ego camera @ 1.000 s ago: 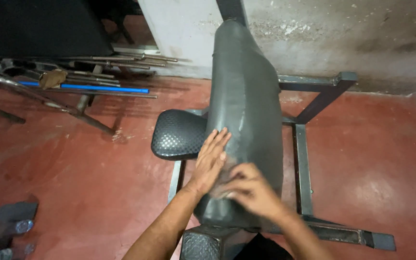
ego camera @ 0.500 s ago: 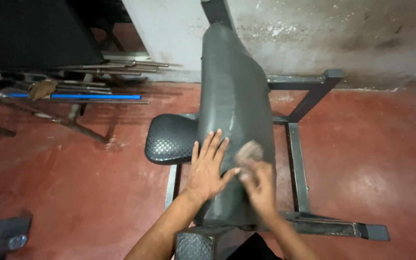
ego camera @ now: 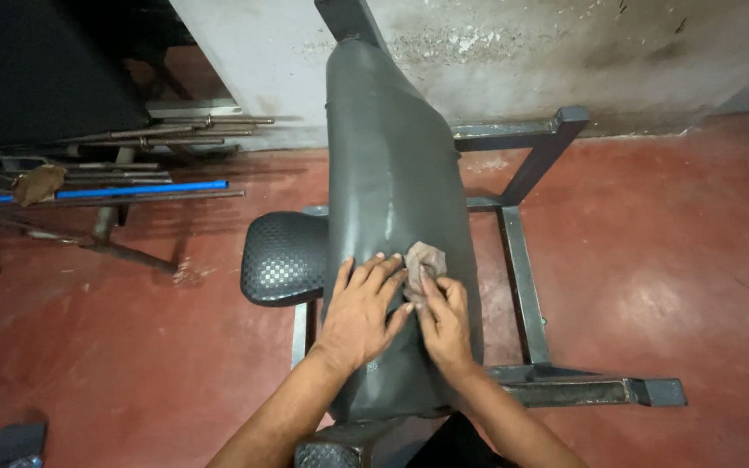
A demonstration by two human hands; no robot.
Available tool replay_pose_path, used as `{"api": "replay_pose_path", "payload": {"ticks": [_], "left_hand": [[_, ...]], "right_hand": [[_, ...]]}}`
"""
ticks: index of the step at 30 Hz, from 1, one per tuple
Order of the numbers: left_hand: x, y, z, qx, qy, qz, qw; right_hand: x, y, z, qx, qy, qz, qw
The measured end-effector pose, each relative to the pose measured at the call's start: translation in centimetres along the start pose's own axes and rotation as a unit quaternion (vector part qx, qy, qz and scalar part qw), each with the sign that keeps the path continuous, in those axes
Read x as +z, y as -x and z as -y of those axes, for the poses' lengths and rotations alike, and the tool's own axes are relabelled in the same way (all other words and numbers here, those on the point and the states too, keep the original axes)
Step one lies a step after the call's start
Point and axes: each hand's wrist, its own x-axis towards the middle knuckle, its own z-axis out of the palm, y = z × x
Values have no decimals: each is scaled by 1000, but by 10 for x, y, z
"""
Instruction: Wiping down a preacher curl bench and a window sill track using a cloth.
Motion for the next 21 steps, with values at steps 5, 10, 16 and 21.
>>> {"api": "replay_pose_path", "payload": {"ticks": [5, 10, 16, 21], "left_hand": [[-7, -8, -6, -4, -18, 36, 999], [8, -25, 8, 42, -42, 31, 998], [-6, -66, 6, 45, -100, 152, 982], [32, -91, 40, 79, -135, 43, 987]], "right_hand": [[22, -18, -73, 76, -39, -26, 996], [28, -46, -29, 236, 3, -2, 972], [47, -64, -88, -22, 34, -54, 998], [59, -102, -81, 140, 59, -79, 985]]}}
